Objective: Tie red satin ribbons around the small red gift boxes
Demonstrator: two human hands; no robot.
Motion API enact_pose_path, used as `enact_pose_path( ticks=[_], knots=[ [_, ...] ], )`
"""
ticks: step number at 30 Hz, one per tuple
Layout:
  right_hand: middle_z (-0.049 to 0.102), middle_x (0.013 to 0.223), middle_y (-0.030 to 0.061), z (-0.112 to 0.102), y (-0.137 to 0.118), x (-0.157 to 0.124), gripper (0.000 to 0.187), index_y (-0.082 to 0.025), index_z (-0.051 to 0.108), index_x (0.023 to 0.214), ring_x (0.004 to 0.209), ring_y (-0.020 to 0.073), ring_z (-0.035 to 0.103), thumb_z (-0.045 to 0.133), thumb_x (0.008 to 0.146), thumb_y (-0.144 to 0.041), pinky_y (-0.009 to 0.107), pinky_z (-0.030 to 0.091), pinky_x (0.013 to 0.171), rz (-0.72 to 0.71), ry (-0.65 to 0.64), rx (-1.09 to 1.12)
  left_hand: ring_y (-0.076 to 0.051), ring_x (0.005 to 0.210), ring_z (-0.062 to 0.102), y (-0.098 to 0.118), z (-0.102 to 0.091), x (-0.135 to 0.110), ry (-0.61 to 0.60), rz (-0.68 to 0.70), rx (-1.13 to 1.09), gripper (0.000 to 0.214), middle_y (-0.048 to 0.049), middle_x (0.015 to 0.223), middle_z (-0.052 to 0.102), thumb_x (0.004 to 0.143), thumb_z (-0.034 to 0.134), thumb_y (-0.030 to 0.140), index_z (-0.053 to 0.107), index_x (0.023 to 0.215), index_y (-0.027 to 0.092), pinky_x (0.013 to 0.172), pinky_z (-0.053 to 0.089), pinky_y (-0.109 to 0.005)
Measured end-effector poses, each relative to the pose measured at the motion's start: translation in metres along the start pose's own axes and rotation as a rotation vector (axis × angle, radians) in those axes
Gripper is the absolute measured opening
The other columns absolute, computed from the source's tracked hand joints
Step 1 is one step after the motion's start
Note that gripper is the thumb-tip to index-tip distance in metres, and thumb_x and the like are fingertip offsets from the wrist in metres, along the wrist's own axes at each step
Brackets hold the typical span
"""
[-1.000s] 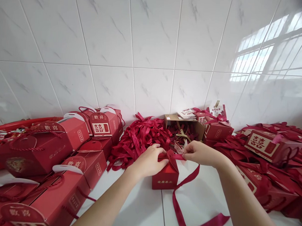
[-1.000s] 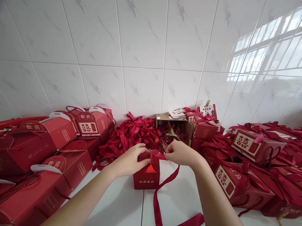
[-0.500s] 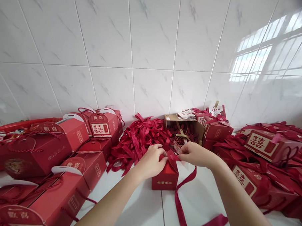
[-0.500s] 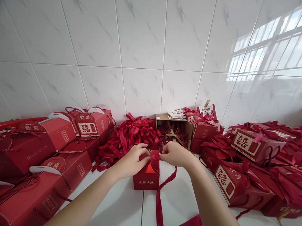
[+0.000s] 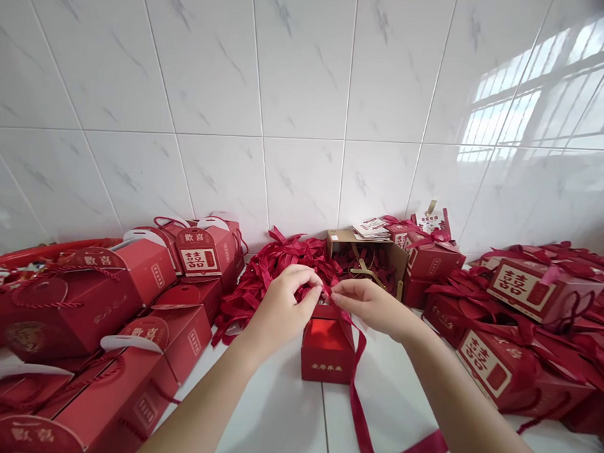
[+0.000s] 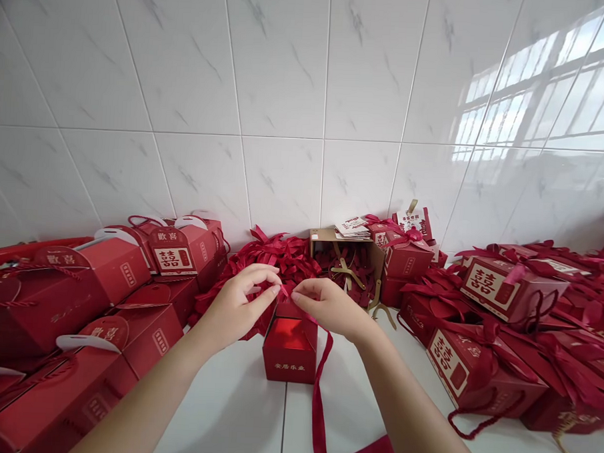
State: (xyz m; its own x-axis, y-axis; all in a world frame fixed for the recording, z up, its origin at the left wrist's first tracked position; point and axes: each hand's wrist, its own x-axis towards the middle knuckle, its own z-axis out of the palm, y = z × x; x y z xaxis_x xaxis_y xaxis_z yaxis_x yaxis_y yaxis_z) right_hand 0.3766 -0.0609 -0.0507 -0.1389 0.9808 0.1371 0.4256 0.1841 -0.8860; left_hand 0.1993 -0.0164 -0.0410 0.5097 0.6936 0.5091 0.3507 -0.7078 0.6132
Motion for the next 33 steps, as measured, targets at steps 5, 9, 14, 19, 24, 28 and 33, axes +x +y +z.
enact_pose_path(
  ticks=[5,9,14,19,24,28,33],
  knots=[
    [0.048,0.065,-0.0029,-0.004,-0.013,-0.009,0.026,-0.016,0.059,0.079,0.054,0.0074,0.04,0.054,0.083,-0.041,0.02,0.032,0.049,-0.086,0.215,0.106,-0.017,0.083,0.059,0.008,-0.009,-0.005,-0.036,-0.133,0.191,0.02,-0.003,0.097,0.058,0.086,0.043,0.038,0.056,0.093,0.024,0.071,0.046,-0.029],
    [0.054,0.073,-0.0009,-0.008,-0.03,-0.027,0.017,-0.019,0.057,0.082,0.062,0.0099,0.049,0.055,0.086,-0.035,0.021,0.04,0.055,-0.289,0.476,0.24,-0.02,0.065,0.058,-0.002,-0.009,-0.008,-0.386,-0.318,0.373,0.03,-0.0024,0.078,0.061,0.079,0.049,0.047,0.052,0.094,0.022,0.05,0.037,-0.028],
    [0.061,0.093,0.0034,-0.012,-0.047,-0.054,0.011,-0.02,0.058,0.083,0.082,0.0146,0.057,0.051,0.088,-0.027,0.027,0.045,0.073,-0.598,0.713,0.457,-0.018,0.065,0.06,-0.016,-0.008,-0.005,-0.523,-0.353,0.334,0.022,-0.0032,0.078,0.063,0.083,0.043,0.042,0.05,0.085,0.021,0.046,0.035,-0.024],
    [0.06,0.075,0.0019,-0.012,-0.04,-0.044,0.018,-0.019,0.059,0.075,0.069,0.014,0.055,0.055,0.084,-0.034,0.026,0.044,0.066,-0.397,0.567,0.349,-0.016,0.065,0.064,-0.018,-0.012,0.0,-0.553,-0.418,0.182,0.015,-0.0022,0.074,0.063,0.085,0.041,0.032,0.05,0.089,0.021,0.042,0.035,-0.021],
    [0.065,0.083,0.0052,0.0,-0.009,-0.005,0.027,-0.016,0.058,0.068,0.069,0.0161,0.058,0.053,0.08,-0.039,0.027,0.043,0.062,0.005,0.257,0.063,-0.017,0.063,0.065,-0.015,-0.015,0.0,-0.548,-0.43,0.096,0.019,-0.0009,0.067,0.061,0.084,0.044,0.029,0.049,0.1,0.021,0.044,0.041,-0.021],
    [0.062,0.113,0.0082,0.016,0.011,0.014,0.026,-0.016,0.055,0.057,0.097,0.022,0.059,0.053,0.077,-0.032,0.031,0.042,0.081,0.025,0.236,-0.075,-0.017,0.063,0.066,-0.017,-0.013,0.0,-0.587,-0.428,0.087,0.027,-0.0021,0.071,0.065,0.085,0.043,0.027,0.044,0.112,0.021,0.042,0.04,-0.02],
    [0.064,0.107,0.0076,0.026,0.018,0.015,0.023,-0.016,0.055,0.058,0.091,0.0219,0.06,0.052,0.076,-0.03,0.029,0.043,0.073,0.049,0.162,-0.128,-0.019,0.074,0.068,-0.025,-0.011,0.0,-0.593,-0.414,0.085,0.029,-0.0034,0.076,0.065,0.085,0.042,0.026,0.041,0.114,0.021,0.037,0.033,-0.018]
  ],
)
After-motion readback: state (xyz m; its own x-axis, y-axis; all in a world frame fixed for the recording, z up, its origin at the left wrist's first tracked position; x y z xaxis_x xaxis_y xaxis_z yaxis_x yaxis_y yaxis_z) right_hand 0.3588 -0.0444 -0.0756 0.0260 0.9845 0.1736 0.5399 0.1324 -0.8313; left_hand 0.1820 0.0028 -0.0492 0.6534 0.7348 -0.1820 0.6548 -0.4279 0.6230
